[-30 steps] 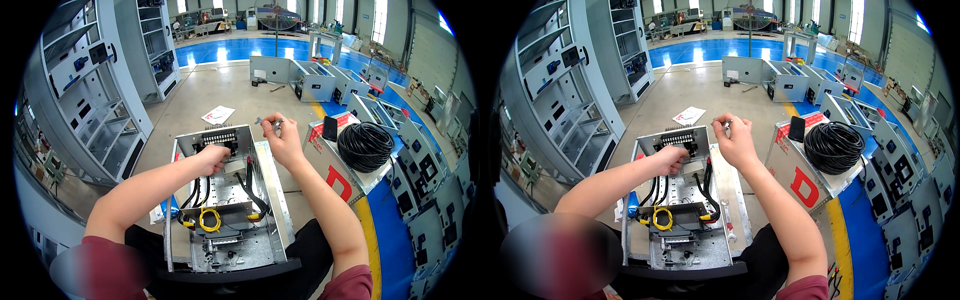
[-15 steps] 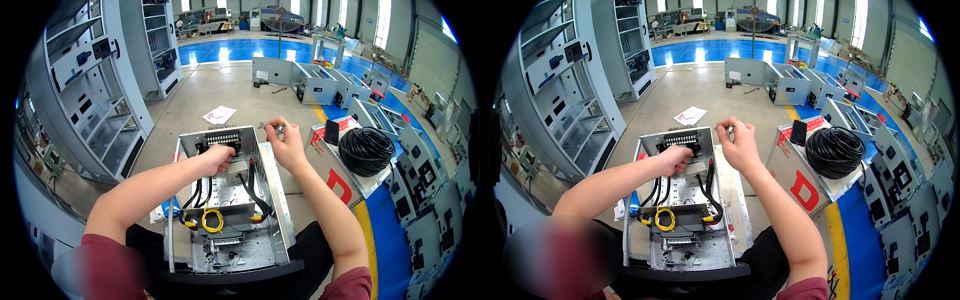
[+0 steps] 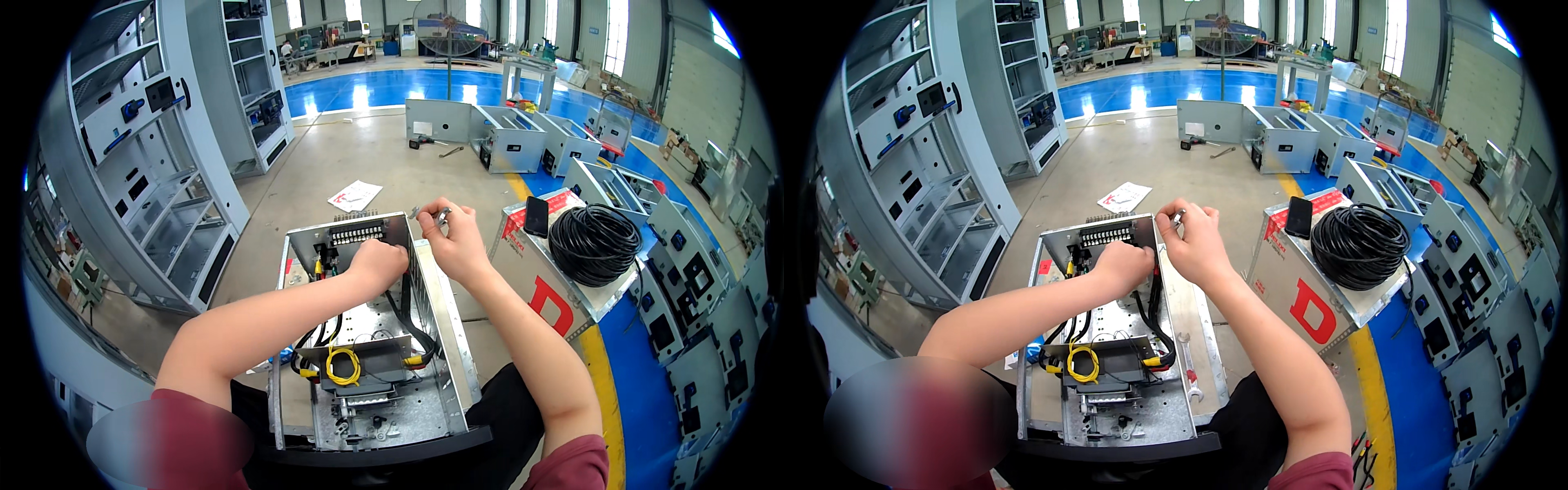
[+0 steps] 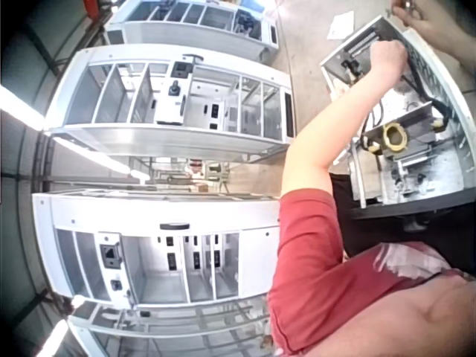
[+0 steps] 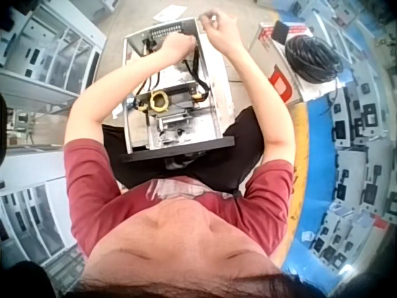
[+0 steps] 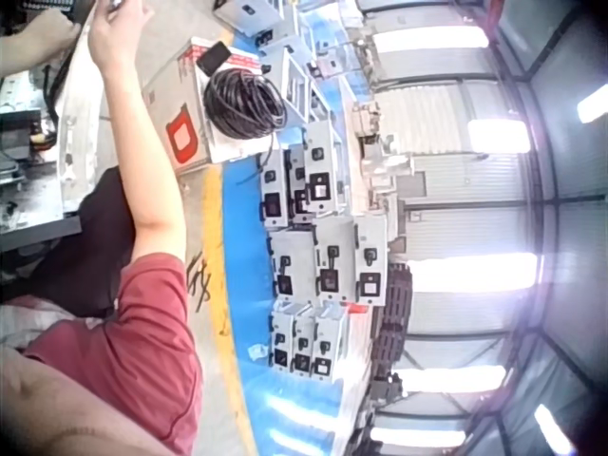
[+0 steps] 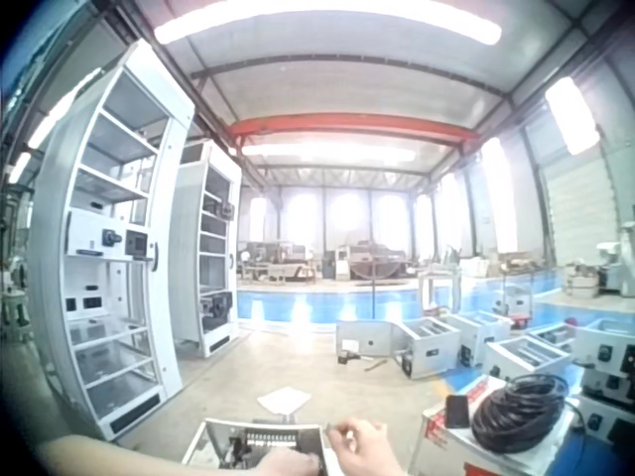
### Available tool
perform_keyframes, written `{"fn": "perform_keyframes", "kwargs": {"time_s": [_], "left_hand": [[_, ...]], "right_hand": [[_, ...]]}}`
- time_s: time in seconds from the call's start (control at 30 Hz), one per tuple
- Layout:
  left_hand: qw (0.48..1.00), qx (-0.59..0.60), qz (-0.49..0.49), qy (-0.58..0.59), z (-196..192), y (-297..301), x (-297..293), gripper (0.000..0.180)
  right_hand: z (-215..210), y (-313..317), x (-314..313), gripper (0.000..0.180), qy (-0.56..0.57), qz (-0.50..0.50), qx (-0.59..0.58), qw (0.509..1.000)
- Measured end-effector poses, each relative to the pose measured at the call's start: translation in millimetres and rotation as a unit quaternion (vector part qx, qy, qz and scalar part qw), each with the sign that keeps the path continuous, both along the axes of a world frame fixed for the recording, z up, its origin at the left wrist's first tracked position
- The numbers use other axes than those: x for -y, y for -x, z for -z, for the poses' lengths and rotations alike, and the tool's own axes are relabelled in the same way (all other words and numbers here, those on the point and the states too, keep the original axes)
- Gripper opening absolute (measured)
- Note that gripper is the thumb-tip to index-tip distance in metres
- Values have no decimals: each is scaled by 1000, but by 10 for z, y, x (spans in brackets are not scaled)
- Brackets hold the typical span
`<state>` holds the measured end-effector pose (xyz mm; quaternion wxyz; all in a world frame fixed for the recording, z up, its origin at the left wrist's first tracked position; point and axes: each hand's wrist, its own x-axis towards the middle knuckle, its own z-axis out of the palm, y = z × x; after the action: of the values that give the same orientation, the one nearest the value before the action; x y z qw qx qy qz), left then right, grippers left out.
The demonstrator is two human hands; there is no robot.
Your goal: The person sits on the floor and works on an open electrical cabinet, connecting yellow and black cables to a terminal block and tightening screws with a wrench. The person also handles a small white box and a blue box during the process.
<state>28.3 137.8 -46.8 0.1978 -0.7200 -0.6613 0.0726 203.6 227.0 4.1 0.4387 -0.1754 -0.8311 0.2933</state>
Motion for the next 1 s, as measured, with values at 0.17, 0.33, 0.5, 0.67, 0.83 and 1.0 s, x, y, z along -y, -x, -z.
{"fn": "perform_keyframes", "kwargs": {"time_s": [0.17, 0.33, 0.5, 0.67, 0.83, 1.0], "left_hand": [[999, -35, 0, 24, 17, 24, -31, 9], [999, -27, -6, 33, -36, 3, -22, 7], [1000, -21, 5, 12, 3, 8, -33, 9], [998, -51, 15, 37, -14, -20, -55, 9], [997, -60, 21, 36, -14, 29, -59, 9], [998, -57, 26, 9, 34, 64, -62, 9]], "right_hand": [[25, -19, -85, 17, -1, 1, -26, 1000], [18, -13, -79, 18, 2, 0, -9, 1000], [9, -2, -50, 18, 3, -6, 0, 1000], [54, 23, -81, 18, -27, 22, -26, 999], [69, 31, -83, 18, -40, 28, -24, 999], [78, 35, -70, 17, -32, 30, -10, 999]]}}
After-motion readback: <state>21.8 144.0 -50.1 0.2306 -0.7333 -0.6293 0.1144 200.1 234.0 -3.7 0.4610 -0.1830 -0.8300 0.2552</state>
